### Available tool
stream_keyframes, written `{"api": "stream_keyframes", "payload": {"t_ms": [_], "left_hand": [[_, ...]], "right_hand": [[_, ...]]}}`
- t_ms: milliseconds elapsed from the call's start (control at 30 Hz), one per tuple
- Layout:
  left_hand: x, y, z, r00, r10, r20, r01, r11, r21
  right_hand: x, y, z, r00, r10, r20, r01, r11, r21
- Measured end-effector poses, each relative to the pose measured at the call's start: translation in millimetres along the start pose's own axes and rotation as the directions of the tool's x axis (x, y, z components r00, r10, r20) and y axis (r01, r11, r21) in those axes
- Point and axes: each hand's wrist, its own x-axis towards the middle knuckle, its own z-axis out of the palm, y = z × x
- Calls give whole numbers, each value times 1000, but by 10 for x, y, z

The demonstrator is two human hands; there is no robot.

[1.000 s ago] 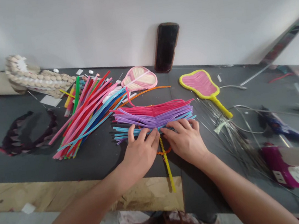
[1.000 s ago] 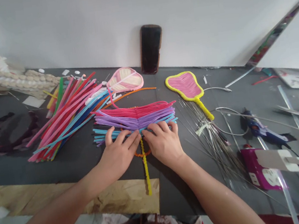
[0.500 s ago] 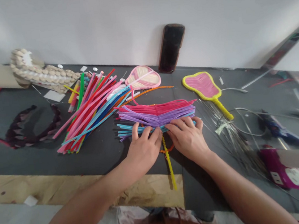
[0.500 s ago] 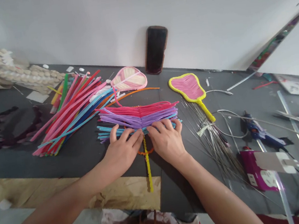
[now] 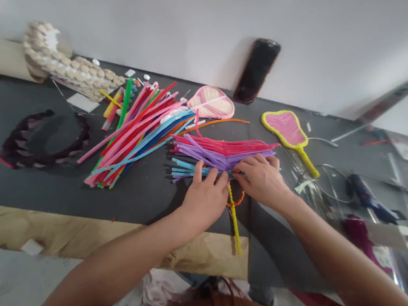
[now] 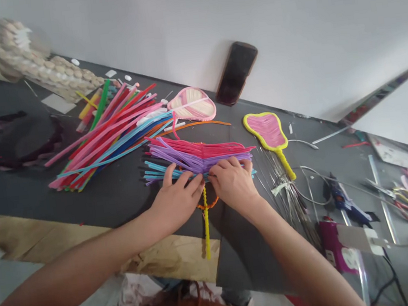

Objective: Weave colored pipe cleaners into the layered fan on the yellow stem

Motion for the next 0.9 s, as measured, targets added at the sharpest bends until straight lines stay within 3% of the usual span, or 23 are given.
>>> {"api": "stream_keyframes", "payload": {"t_ms": [133,400,600,800,900], "left_hand": [[-5,-1,12,1000,2,-7,-2,1000,-7],[-1,-3,6,1000,5,16,-4,1000,-30],[2,-27,1,1000,25,18,-24,998,-57],[16,-47,2,998,57,15,-57,998,-28],[18,-41,-6,999,44,9,-44,999,-20]], "right_hand": [[46,-12,-15,998,-7,69,9,999,-39],[63,3,2,989,-121,80,130,984,-118],[-21,48,113,975,-207,-75,191,964,-185],[-144,96,174,959,-159,-234,152,987,-48],[-185,88,167,954,-158,-255,164,986,2]]}}
